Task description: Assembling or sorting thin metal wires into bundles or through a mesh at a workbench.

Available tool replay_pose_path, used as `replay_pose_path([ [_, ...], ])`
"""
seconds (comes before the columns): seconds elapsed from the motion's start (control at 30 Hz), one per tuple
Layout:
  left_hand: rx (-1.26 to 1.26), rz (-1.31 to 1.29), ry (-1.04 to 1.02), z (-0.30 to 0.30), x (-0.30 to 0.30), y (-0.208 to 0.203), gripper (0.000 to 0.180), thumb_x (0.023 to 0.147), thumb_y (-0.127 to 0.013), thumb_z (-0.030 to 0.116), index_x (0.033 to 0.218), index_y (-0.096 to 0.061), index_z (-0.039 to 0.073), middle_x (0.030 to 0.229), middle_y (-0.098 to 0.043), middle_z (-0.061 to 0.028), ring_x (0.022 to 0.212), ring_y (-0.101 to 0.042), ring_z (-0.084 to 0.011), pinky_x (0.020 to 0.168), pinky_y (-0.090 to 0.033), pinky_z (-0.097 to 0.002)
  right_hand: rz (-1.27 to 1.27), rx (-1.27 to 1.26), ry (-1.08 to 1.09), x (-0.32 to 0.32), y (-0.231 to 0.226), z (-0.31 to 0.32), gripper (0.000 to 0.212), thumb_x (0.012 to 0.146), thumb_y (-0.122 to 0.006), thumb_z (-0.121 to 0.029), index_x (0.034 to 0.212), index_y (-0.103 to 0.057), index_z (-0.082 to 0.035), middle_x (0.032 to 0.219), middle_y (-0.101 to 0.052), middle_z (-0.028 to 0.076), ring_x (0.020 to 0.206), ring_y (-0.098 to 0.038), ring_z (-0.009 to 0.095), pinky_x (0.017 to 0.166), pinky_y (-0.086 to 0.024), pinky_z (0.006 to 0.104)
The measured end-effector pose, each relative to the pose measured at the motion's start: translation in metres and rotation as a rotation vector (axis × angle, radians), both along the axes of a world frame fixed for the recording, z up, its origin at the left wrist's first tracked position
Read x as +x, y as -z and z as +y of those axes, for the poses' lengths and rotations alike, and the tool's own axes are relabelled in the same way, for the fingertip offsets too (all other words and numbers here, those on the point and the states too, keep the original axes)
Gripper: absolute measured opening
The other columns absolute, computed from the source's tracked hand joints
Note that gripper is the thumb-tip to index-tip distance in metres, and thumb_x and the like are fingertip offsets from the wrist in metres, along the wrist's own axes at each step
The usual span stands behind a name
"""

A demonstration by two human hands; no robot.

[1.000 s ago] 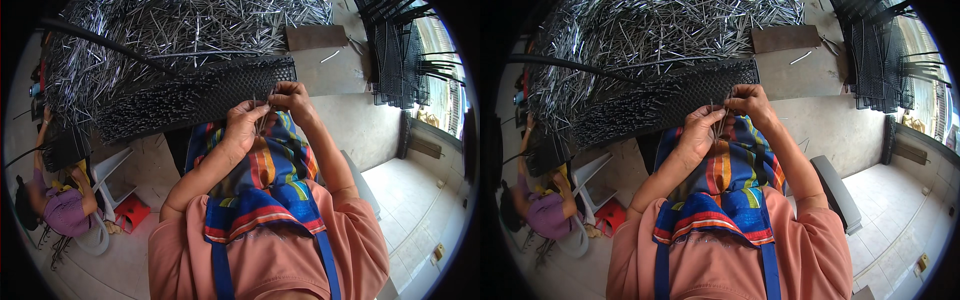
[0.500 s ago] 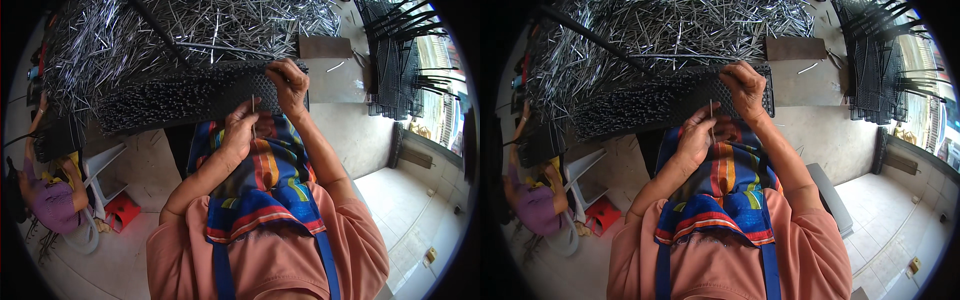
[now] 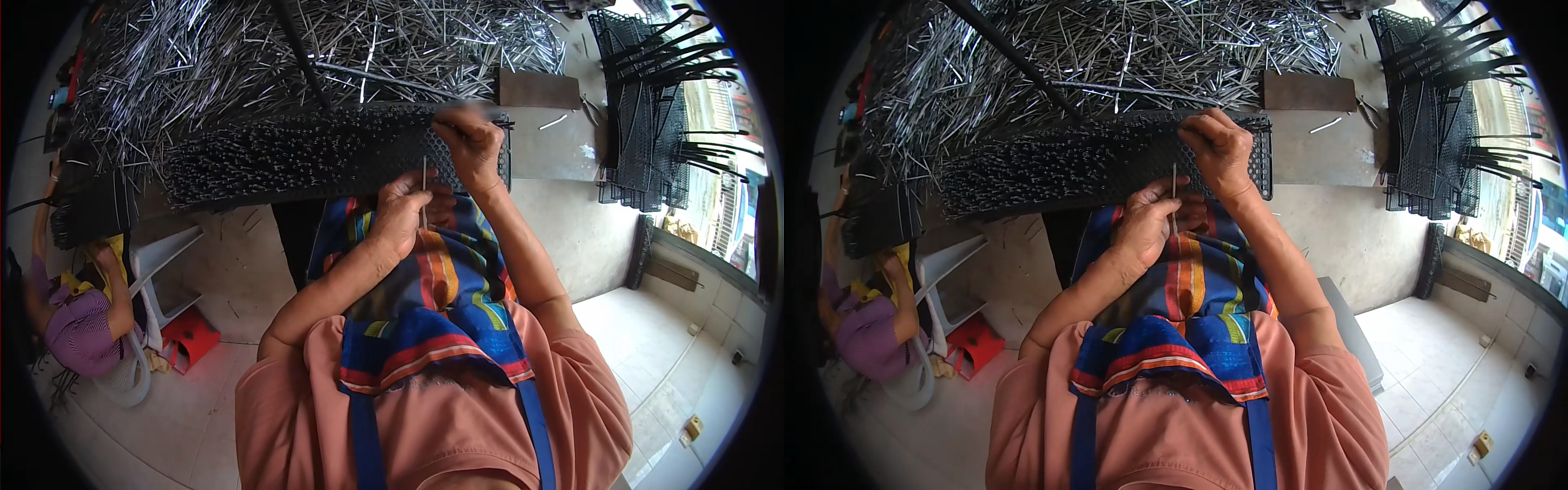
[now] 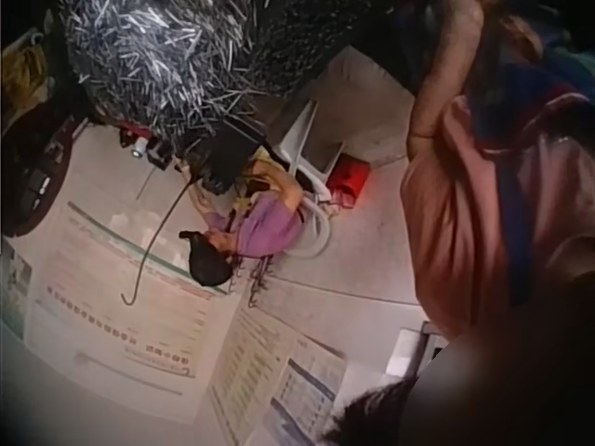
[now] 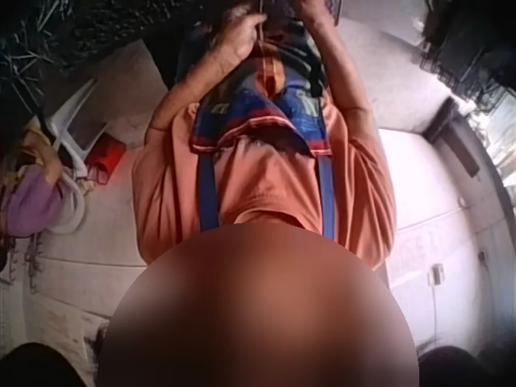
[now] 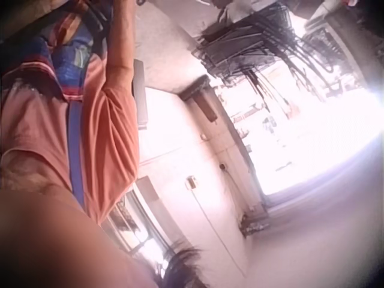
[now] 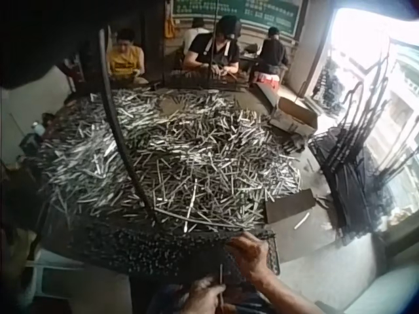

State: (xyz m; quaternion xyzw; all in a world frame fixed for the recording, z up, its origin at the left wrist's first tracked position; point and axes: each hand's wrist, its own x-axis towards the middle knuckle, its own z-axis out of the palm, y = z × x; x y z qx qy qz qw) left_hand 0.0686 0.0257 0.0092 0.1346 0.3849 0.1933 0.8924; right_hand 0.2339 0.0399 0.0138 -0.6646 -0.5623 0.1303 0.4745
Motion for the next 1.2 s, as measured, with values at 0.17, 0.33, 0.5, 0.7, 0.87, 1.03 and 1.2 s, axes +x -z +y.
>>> replay_pose_path([
  [0.17,0.011,-0.006,-0.023,0.002,0.002,0.001,0.035,0.09,-0.045,-0.005,0.122,-0.055,0.005,0.1,-0.068,-0.0152,0.084,-0.071,-0.0246,0.067,-0.06,-0.0365,-0.026,-0.007,0.05,-0.001,-0.004,-0.001,0.014,0.076,-0.074,0.004,0.089,-0.071,0.0,0.077,-0.065,0.006,0.063,-0.06,0.013,0.058,-0.047,0.0258],
  [0.33,0.035,-0.025,-0.034,0.006,0.006,0.005,0.034,0.091,-0.046,-0.004,0.122,-0.056,0.005,0.099,-0.068,-0.0145,0.083,-0.071,-0.0236,0.064,-0.06,-0.0348,-0.297,-0.045,0.039,-0.004,-0.011,0.003,0.008,0.078,-0.074,-0.008,0.085,-0.072,-0.009,0.074,-0.061,0.007,0.063,-0.063,0.028,0.056,-0.049,0.0346],
  [0.5,0.051,-0.062,-0.045,0.008,0.009,0.002,0.034,0.091,-0.047,-0.005,0.122,-0.056,0.004,0.097,-0.068,-0.0139,0.082,-0.071,-0.0232,0.063,-0.061,-0.0361,-0.251,-0.066,0.046,0.004,-0.004,-0.009,0.006,0.078,-0.073,-0.01,0.085,-0.072,-0.01,0.072,-0.061,0.008,0.064,-0.063,0.03,0.055,-0.049,0.0364],
  [0.7,0.083,-0.1,-0.009,0.007,0.008,0.006,0.026,0.092,-0.05,-0.003,0.115,-0.061,0.001,0.095,-0.069,-0.0133,0.081,-0.071,-0.0229,0.064,-0.062,-0.0377,0.477,-0.368,-0.037,0.004,-0.005,-0.033,0.004,0.081,-0.07,-0.004,0.084,-0.07,-0.002,0.073,-0.065,0.004,0.062,-0.063,0.013,0.055,-0.049,0.0292],
  [0.87,0.147,0.032,0.021,0.014,0.014,-0.001,0.022,0.09,-0.059,0.001,0.113,-0.06,0.0,0.094,-0.07,-0.0138,0.081,-0.071,-0.0232,0.064,-0.061,-0.0347,0.891,-0.365,-0.013,0.007,-0.011,-0.034,0.005,0.08,-0.072,0.001,0.081,-0.067,0.002,0.076,-0.067,0.002,0.068,-0.061,0.008,0.062,-0.049,0.023],
  [1.03,0.133,0.082,0.017,0.028,0.015,0.008,0.027,0.089,-0.062,0.002,0.116,-0.055,0.001,0.094,-0.07,-0.0156,0.079,-0.072,-0.0239,0.066,-0.06,-0.0339,0.492,0.086,0.252,0.017,-0.007,-0.014,0.005,0.084,-0.071,0.001,0.087,-0.068,-0.001,0.076,-0.063,-0.004,0.068,-0.054,0.004,0.059,-0.043,0.0193],
  [1.2,0.101,0.086,-0.003,0.029,0.009,0.013,0.022,0.09,-0.061,0.005,0.113,-0.059,0.003,0.097,-0.07,-0.0186,0.083,-0.072,-0.0288,0.069,-0.06,-0.0352,-0.038,-0.047,0.183,0.005,-0.014,-0.009,0.011,0.077,-0.074,-0.003,0.086,-0.068,-0.002,0.075,-0.064,0.009,0.064,-0.063,0.02,0.06,-0.048,0.0304],
])
